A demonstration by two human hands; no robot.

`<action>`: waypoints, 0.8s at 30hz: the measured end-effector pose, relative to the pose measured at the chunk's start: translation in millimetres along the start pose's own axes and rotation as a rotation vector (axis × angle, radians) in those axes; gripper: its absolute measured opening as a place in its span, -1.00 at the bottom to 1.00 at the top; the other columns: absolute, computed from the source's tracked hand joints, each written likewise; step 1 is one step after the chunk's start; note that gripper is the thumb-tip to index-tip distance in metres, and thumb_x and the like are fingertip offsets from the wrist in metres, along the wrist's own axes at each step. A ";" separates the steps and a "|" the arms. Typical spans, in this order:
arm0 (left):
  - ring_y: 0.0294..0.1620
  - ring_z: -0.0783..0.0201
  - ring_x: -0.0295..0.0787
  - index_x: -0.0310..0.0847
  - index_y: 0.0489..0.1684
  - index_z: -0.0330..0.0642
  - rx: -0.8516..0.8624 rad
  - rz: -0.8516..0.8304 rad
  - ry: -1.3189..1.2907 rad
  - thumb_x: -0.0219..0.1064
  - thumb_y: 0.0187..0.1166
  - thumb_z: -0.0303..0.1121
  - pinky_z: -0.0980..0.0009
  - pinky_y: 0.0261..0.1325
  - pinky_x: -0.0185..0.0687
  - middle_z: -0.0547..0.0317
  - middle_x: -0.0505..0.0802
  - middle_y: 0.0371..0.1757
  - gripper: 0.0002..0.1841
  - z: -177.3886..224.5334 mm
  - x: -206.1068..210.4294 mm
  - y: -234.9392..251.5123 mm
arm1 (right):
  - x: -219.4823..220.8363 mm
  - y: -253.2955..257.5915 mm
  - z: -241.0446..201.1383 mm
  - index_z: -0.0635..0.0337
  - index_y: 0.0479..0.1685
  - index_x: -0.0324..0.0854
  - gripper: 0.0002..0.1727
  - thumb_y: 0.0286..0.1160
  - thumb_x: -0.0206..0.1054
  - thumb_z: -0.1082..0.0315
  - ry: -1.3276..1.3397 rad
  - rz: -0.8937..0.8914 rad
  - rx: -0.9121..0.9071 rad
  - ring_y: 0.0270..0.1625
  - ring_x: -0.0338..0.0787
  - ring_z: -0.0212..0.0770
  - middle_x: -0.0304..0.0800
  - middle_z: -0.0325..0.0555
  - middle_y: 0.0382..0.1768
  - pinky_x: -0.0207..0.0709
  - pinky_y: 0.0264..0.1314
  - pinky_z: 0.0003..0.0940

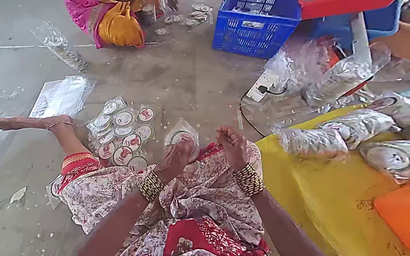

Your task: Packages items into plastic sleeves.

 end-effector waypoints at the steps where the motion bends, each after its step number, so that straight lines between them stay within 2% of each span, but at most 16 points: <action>1: -0.01 -0.25 0.83 0.70 0.08 -0.35 -0.088 0.020 -0.030 0.03 0.82 -0.26 -0.24 0.09 0.64 -0.27 0.84 -0.12 -0.63 -1.5 -3.1 4.1 | 0.6 -0.1 6.9 0.39 0.26 0.60 -0.68 0.61 0.21 0.47 0.006 -0.012 0.042 -0.44 0.72 -0.50 0.74 -0.23 -0.34 0.67 -0.35 -0.57; 3: 0.18 -0.25 0.76 0.66 0.27 -0.35 -0.258 -0.015 -0.109 0.02 0.84 -0.23 -0.22 0.33 0.51 -0.33 0.83 0.01 -0.60 -3.6 -13.7 10.7 | 2.7 1.2 15.4 0.35 0.40 0.57 -0.62 0.65 0.17 0.49 -0.029 -0.052 0.133 -0.43 0.71 -0.48 0.73 -0.18 -0.32 0.65 -0.34 -0.56; 4: 0.20 -0.21 0.74 0.67 0.26 -0.37 -0.285 -0.003 -0.161 0.03 0.84 -0.24 -0.18 0.38 0.48 -0.32 0.82 0.02 -0.59 -8.5 -15.1 13.1 | 4.2 2.7 16.6 0.33 0.35 0.62 -0.65 0.67 0.15 0.49 -0.056 -0.080 0.179 -0.43 0.71 -0.45 0.74 -0.15 -0.30 0.65 -0.33 -0.53; 5: 0.09 -0.14 0.76 0.69 0.18 -0.41 -0.268 0.040 -0.208 0.03 0.83 -0.26 -0.14 0.32 0.51 -0.27 0.83 -0.07 -0.60 -16.1 -13.0 14.3 | 6.6 4.7 18.9 0.32 0.27 0.66 -0.69 0.68 0.14 0.49 -0.062 -0.106 0.220 -0.44 0.71 -0.45 0.74 -0.14 -0.29 0.65 -0.33 -0.53; 7: -0.23 0.15 0.73 0.72 -0.03 -0.44 -0.222 0.143 -0.301 0.03 0.80 -0.29 0.09 0.06 0.60 -0.05 0.80 -0.30 -0.62 -31.0 -8.4 13.1 | 14.2 7.6 24.0 0.34 0.14 0.64 -0.77 0.71 0.14 0.45 -0.022 -0.145 0.285 -0.47 0.70 -0.47 0.70 -0.17 -0.34 0.66 -0.37 -0.54; 8: -0.41 0.35 0.61 0.70 -0.11 -0.44 -0.225 0.190 -0.370 0.03 0.79 -0.34 0.31 -0.14 0.59 0.11 0.73 -0.41 -0.64 -35.7 -8.6 11.8 | 18.5 8.7 25.8 0.35 0.10 0.61 -0.79 0.73 0.15 0.43 0.004 -0.161 0.304 -0.49 0.69 -0.47 0.67 -0.19 -0.36 0.66 -0.38 -0.55; 9: -0.54 0.52 0.49 0.66 -0.17 -0.46 -0.246 0.241 -0.489 0.02 0.78 -0.41 0.53 -0.32 0.50 0.26 0.65 -0.48 -0.68 -38.2 -10.2 10.0 | 22.9 9.8 27.5 0.35 0.07 0.58 -0.80 0.74 0.14 0.41 0.025 -0.180 0.312 -0.50 0.68 -0.48 0.65 -0.21 -0.38 0.65 -0.40 -0.56; 11: -0.73 0.65 0.34 0.59 -0.28 -0.38 -0.359 0.340 -0.733 -0.05 0.81 -0.46 0.70 -0.60 0.31 0.42 0.58 -0.62 -0.69 -45.8 -14.7 3.9 | 30.6 12.1 29.8 0.31 0.02 0.59 -0.79 0.75 0.15 0.34 0.010 -0.227 0.283 -0.50 0.68 -0.47 0.65 -0.23 -0.43 0.64 -0.37 -0.54; 13: -0.83 0.64 0.27 0.54 -0.36 -0.23 -0.519 0.452 -0.921 -0.09 0.86 -0.39 0.71 -0.75 0.18 0.46 0.54 -0.74 -0.65 -60.2 -15.9 -6.6 | 38.6 14.5 27.5 0.27 -0.02 0.65 -0.76 0.70 0.15 0.29 -0.081 -0.246 0.181 -0.44 0.69 -0.43 0.69 -0.21 -0.42 0.63 -0.28 -0.47; 16: -0.82 0.58 0.29 0.46 -0.33 -0.15 -0.784 0.625 -1.116 -0.05 0.89 -0.30 0.69 -0.75 0.23 0.41 0.50 -0.73 -0.69 -81.1 -9.2 -26.3 | 53.7 12.9 7.4 0.31 -0.10 0.71 -0.77 0.65 0.22 0.32 -0.209 -0.201 -0.098 -0.30 0.75 -0.20 0.77 -0.04 -0.37 0.61 -0.11 -0.20; 18: -0.82 0.56 0.31 0.42 -0.39 -0.09 -0.915 0.700 -1.206 -0.02 0.87 -0.27 0.67 -0.75 0.27 0.41 0.49 -0.73 -0.69 -91.5 0.9 -40.8 | 67.9 7.9 -7.3 0.30 -0.19 0.74 -0.82 0.59 0.29 0.38 -0.227 -0.115 -0.359 -0.28 0.80 -0.17 0.81 -0.03 -0.34 0.69 -0.13 -0.21; 20: -0.86 0.55 0.26 0.37 -0.51 -0.06 -1.004 0.721 -1.278 -0.06 0.89 -0.24 0.67 -0.78 0.23 0.42 0.45 -0.78 -0.61 -96.4 11.8 -53.5 | 84.4 2.4 -16.6 0.31 -0.21 0.75 -0.84 0.59 0.29 0.42 -0.232 -0.086 -0.525 -0.21 0.85 -0.13 0.84 0.02 -0.25 0.75 -0.08 -0.26; 22: -0.87 0.57 0.23 0.35 -0.53 -0.04 -1.059 0.717 -1.331 -0.09 0.90 -0.21 0.68 -0.79 0.18 0.43 0.43 -0.79 -0.59 -95.8 23.0 -66.6 | 101.3 -7.0 -14.2 0.39 -0.08 0.76 -0.77 0.65 0.21 0.42 -0.360 -0.252 -0.494 -0.05 0.90 0.05 0.86 0.17 -0.11 0.77 0.04 -0.10; 23: -0.87 0.57 0.22 0.35 -0.52 -0.03 -1.074 0.713 -1.351 -0.09 0.90 -0.20 0.68 -0.79 0.18 0.43 0.42 -0.79 -0.59 -95.6 28.0 -72.1 | 108.4 -10.6 -10.6 0.43 0.13 0.71 -0.69 0.74 0.11 0.41 -0.481 -0.450 -0.395 0.14 0.87 0.16 0.83 0.27 0.08 0.71 0.22 0.00; 24: -0.88 0.57 0.20 0.36 -0.53 -0.04 -1.086 0.714 -1.363 -0.07 0.89 -0.19 0.68 -0.80 0.16 0.43 0.41 -0.80 -0.59 -95.6 33.2 -77.4 | 115.3 -11.6 -5.7 0.41 0.37 0.58 -0.62 0.80 0.00 0.40 -0.588 -0.676 -0.275 0.34 0.76 0.21 0.72 0.32 0.28 0.57 0.41 0.05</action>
Point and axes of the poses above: each hand's wrist, its own y-axis towards the middle knuckle, its own x-axis out of the palm, z = x × y, the point moved 2 cm from there along y, towards the middle knuckle
